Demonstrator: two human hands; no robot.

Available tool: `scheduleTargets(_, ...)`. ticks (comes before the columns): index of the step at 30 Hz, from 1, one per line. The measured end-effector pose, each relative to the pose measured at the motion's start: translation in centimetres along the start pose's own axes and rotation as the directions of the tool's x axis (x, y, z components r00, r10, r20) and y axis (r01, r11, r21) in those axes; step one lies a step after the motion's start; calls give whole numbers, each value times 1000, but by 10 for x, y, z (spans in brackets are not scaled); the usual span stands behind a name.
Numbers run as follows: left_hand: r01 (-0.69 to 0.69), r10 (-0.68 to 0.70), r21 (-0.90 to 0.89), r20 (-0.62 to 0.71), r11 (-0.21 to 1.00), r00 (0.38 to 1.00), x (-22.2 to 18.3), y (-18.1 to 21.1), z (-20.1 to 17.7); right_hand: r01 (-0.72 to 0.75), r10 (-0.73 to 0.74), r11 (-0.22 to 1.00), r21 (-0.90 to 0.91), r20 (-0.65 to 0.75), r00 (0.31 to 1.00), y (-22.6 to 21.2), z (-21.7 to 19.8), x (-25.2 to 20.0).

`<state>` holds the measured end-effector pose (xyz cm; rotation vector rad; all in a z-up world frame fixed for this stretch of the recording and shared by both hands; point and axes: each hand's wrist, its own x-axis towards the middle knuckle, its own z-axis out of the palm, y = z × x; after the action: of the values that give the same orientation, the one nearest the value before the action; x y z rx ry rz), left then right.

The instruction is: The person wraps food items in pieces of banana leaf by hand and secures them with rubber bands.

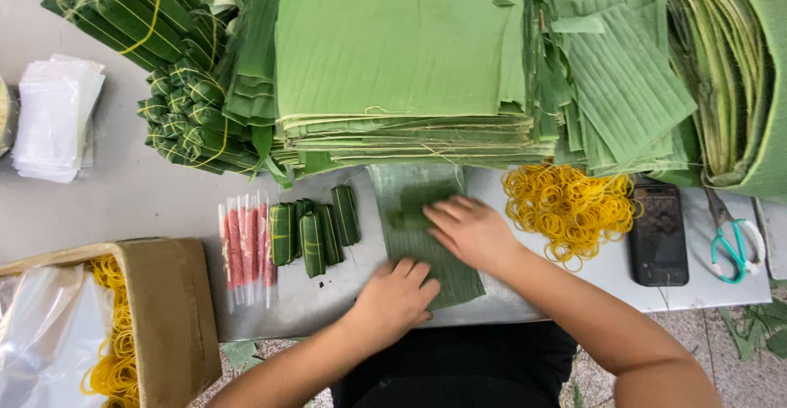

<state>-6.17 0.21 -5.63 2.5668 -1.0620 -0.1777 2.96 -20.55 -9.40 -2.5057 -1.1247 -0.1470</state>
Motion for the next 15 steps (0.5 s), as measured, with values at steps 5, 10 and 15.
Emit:
scheduleTargets(5, 9, -15, -79, -80, 997, 997, -17, 1, 7, 22, -46, 981, 194, 120, 992, -25, -12, -31)
scheduleTargets(10, 16, -30, -46, -333, 999, 943, -19, -9, 20, -3, -56, 923, 384, 142, 988, -28, -31, -40)
scheduleTargets(15, 156, -325, -533, -240, 832, 915, 16, -52, 25, -330, 234, 844, 422, 263, 936, -19, -8, -33)
